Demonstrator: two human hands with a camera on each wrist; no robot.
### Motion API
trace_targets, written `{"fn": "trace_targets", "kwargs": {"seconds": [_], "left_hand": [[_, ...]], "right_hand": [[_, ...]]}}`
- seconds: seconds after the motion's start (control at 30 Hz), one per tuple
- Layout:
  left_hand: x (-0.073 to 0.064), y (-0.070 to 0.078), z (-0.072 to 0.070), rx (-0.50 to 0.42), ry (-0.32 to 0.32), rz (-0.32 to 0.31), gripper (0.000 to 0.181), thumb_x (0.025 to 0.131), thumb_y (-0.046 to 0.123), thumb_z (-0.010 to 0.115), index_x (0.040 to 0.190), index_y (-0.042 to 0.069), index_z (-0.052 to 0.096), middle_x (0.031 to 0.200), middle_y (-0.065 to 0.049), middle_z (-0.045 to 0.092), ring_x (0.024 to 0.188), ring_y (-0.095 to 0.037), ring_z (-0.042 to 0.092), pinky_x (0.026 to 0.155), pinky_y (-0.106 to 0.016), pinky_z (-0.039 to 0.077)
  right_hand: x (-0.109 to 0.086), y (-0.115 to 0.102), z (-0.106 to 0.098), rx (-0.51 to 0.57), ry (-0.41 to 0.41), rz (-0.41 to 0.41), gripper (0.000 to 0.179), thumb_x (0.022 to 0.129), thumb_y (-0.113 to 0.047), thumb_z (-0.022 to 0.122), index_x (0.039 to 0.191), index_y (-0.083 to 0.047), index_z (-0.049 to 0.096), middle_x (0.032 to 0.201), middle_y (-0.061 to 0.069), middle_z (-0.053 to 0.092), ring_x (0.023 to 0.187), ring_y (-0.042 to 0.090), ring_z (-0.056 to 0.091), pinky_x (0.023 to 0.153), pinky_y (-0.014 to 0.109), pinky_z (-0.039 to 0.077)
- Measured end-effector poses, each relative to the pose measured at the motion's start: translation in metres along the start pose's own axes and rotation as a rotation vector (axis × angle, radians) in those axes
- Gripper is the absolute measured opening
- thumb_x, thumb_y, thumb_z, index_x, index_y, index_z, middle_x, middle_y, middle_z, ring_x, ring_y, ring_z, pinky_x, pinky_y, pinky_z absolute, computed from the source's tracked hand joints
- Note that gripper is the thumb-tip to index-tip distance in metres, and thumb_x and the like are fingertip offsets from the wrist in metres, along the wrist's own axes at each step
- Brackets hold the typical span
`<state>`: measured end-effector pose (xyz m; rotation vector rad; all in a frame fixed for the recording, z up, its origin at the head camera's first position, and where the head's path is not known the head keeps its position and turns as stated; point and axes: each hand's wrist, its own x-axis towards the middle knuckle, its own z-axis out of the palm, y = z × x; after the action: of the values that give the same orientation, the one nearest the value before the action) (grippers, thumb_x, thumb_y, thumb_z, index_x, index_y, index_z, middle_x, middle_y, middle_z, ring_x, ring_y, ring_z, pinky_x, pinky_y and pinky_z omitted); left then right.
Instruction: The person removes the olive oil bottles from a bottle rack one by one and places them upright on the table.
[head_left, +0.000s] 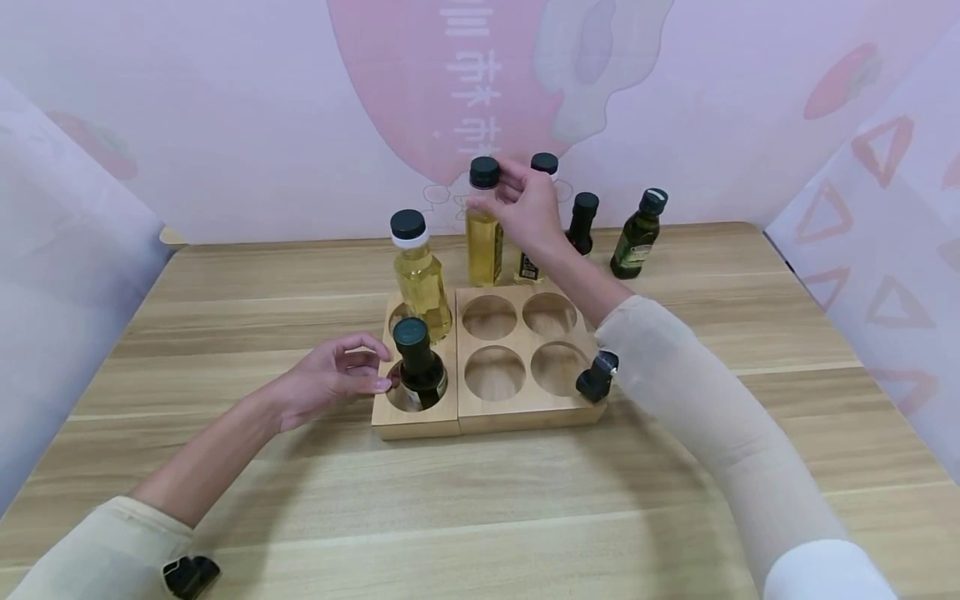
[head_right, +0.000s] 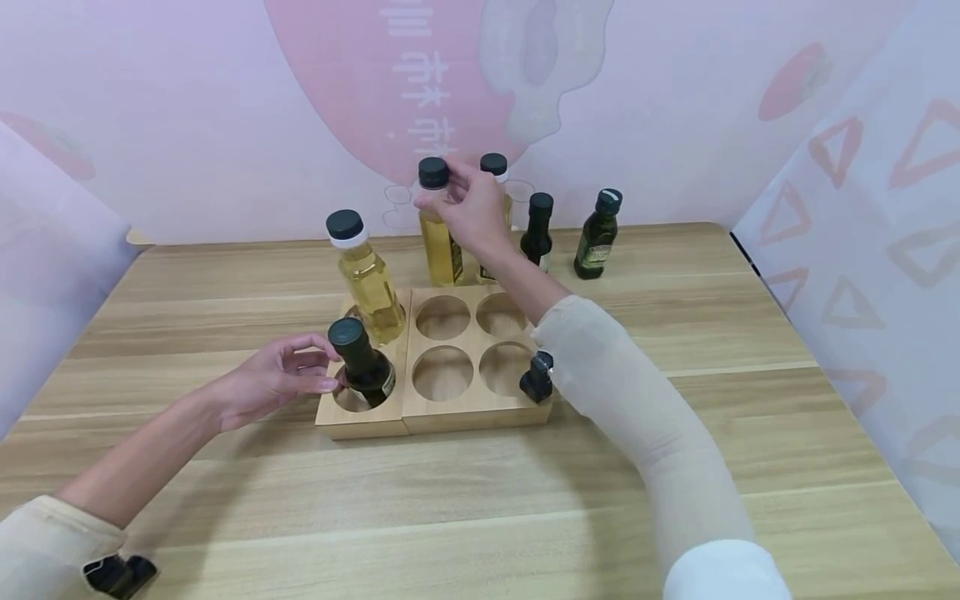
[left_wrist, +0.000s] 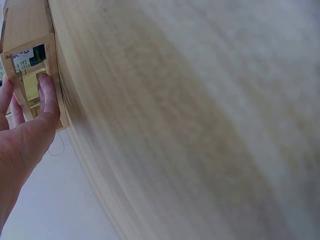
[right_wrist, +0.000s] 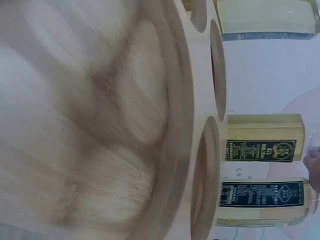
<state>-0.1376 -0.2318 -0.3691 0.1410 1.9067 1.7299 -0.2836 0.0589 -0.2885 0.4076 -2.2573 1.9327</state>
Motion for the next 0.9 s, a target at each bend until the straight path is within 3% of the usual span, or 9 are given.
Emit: {"fn": "trace_targets", "kwargs": {"seconds": [0.2, 0.47, 0.9], "left_hand": [[0.000, -0.001, -0.001, -0.002, -0.001, 0.000, 0.026, 0.093, 0.000, 0.074, 0.112, 0.013, 0.062, 0.111, -0.010, 0.052, 0.104, -0.021, 0.051, 0.089, -0.030, 0.053], [0.000, 0.001, -0.001, -0.010, 0.005, -0.012, 0.025, 0.093, 0.000, 0.075, 0.111, 0.014, 0.063, 0.112, -0.010, 0.050, 0.105, -0.021, 0.050, 0.089, -0.029, 0.053], [-0.001, 0.001, -0.002, -0.041, -0.006, 0.001, 0.025, 0.093, -0.002, 0.073, 0.111, 0.013, 0.063, 0.108, -0.010, 0.052, 0.099, -0.018, 0.054, 0.086, -0.027, 0.054]], "right_hand": [[-0.010, -0.009, -0.005, 0.001, -0.085, 0.032, 0.077, 0.092, -0.006, 0.079, 0.157, -0.001, 0.039, 0.156, 0.017, 0.048, 0.145, 0.022, 0.046, 0.113, 0.023, 0.041], [-0.027, -0.015, -0.018, -0.020, -0.142, 0.024, 0.080, 0.095, -0.009, 0.077, 0.159, 0.001, 0.030, 0.164, 0.014, 0.035, 0.150, 0.016, 0.038, 0.114, 0.018, 0.036], [-0.053, -0.009, -0.052, -0.038, -0.156, 0.070, 0.072, 0.094, -0.003, 0.075, 0.156, 0.001, 0.038, 0.156, 0.016, 0.048, 0.144, 0.024, 0.048, 0.114, 0.028, 0.041]]}}
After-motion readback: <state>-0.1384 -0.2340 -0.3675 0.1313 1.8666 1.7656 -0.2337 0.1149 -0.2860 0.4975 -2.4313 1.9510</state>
